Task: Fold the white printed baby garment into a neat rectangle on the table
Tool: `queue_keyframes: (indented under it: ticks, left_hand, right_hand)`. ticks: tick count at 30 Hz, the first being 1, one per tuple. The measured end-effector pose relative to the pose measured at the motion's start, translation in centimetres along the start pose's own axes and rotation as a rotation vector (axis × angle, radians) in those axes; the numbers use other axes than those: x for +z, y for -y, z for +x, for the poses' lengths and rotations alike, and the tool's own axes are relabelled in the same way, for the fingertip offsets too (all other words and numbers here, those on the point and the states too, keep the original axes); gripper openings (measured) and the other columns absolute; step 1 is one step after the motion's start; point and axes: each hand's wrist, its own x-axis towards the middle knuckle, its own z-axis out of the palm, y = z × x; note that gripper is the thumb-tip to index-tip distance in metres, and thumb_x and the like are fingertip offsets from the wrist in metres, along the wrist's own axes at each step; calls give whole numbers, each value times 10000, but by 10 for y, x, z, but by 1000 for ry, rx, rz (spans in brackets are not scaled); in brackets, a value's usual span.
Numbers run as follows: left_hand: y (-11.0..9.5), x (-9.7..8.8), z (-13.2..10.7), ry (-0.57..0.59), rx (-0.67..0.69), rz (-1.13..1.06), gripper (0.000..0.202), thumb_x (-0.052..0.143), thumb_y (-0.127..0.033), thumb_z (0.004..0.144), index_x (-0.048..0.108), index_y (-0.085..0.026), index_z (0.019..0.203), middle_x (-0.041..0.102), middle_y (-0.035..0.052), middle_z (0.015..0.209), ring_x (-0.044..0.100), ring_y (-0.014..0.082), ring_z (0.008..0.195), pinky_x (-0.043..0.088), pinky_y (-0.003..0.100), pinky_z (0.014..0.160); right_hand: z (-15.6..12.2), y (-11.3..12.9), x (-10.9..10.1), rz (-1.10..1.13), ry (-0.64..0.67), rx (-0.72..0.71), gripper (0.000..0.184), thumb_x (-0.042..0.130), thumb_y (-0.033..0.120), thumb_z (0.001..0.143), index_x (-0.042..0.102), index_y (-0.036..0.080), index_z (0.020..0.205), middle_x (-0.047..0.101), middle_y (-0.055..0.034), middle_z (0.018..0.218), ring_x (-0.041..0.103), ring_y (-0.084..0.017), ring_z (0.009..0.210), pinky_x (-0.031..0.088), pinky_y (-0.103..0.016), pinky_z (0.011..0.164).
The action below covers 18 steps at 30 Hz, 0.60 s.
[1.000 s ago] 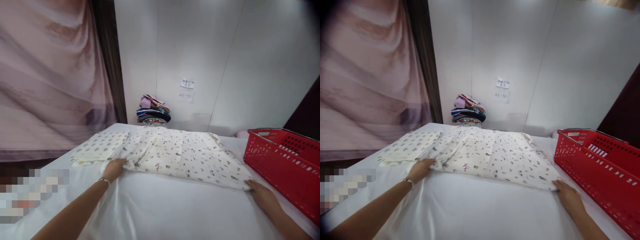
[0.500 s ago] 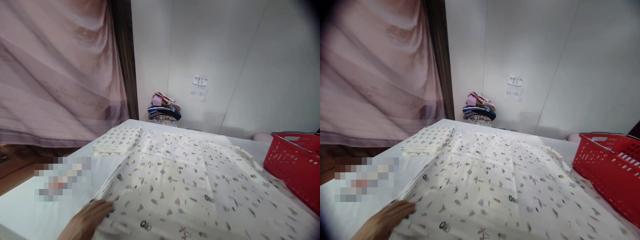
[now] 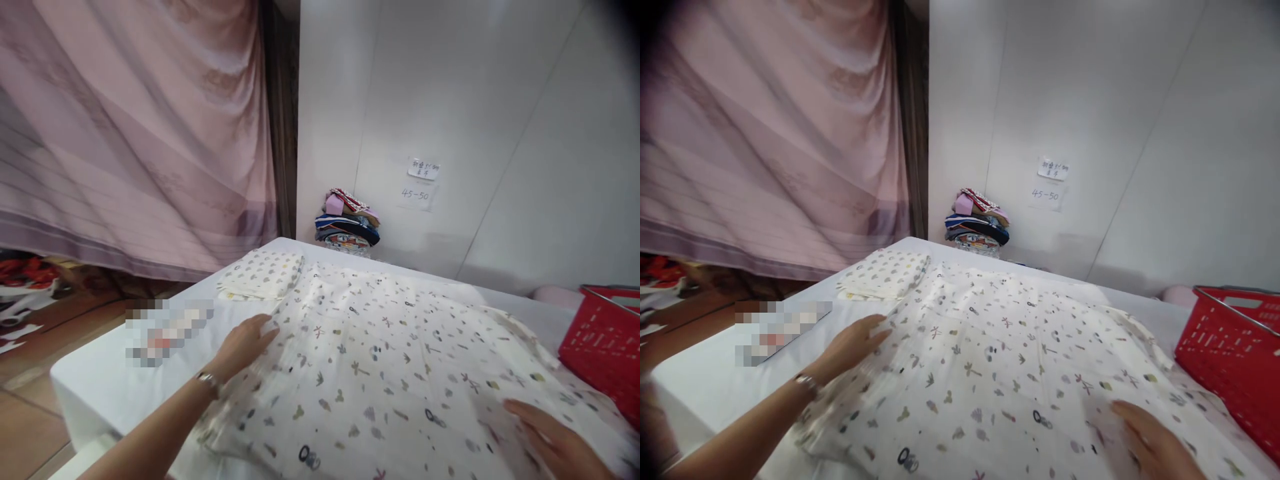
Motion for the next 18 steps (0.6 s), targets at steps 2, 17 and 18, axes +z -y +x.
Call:
queue_keyframes:
  ticks: [2, 17, 18]
  left_hand:
    - [-8, 12, 27, -16, -54, 100, 488, 385, -476, 811, 537, -161, 1150, 567, 136, 1211, 537, 292, 1089, 421, 412, 887]
    - [-26, 50, 55, -61, -85, 74, 309, 345, -270, 846, 524, -224, 1093, 620, 100, 1113, 587, 247, 1008, 422, 344, 815]
    - [-35, 51, 48, -61, 0, 68, 315, 353, -249, 843, 521, -240, 1109, 609, 85, 1137, 578, 235, 1023, 413, 338, 845]
  right_hand:
    - [15, 33, 26, 40, 118, -109, 405, 421, 517, 787, 718, 292, 947, 647, -39, 1124, 587, -284, 1064, 489, -430, 921]
    - [12, 111, 89, -3, 339, -280, 401, 380, 395, 903, 474, 378, 1292, 371, 34, 1409, 359, -273, 1287, 312, -493, 1060]
    - [12, 111, 89, -1, 337, -281, 398, 382, 394, 902, 484, 372, 1286, 379, 27, 1405, 362, -277, 1285, 308, -500, 1060]
